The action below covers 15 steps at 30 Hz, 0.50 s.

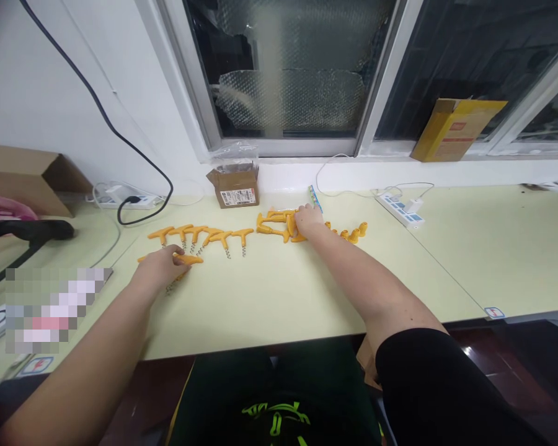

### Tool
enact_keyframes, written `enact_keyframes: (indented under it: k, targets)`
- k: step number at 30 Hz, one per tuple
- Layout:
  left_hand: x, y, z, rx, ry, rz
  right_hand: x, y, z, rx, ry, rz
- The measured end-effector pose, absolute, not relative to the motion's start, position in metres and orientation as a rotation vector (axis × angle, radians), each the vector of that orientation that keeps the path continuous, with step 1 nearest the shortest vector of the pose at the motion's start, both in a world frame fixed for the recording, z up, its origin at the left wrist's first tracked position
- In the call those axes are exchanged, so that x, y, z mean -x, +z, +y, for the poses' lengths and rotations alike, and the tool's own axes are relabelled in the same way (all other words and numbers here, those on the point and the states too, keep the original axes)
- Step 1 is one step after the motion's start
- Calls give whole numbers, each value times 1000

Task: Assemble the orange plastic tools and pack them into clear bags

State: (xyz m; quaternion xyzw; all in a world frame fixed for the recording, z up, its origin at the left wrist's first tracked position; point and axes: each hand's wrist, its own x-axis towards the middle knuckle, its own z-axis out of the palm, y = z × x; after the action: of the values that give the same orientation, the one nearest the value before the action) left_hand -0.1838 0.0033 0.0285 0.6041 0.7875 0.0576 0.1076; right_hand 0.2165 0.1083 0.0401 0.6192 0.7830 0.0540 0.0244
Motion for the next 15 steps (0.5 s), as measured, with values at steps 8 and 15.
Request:
enact_keyframes:
  k: [8,15]
  targets:
    - [124,76,-5,-2023,491,2105,-220,51,81,-1864,-1089,3479]
    - [35,61,14,-2250,1020,1364,-207,35,34,-1666,-2211,2728]
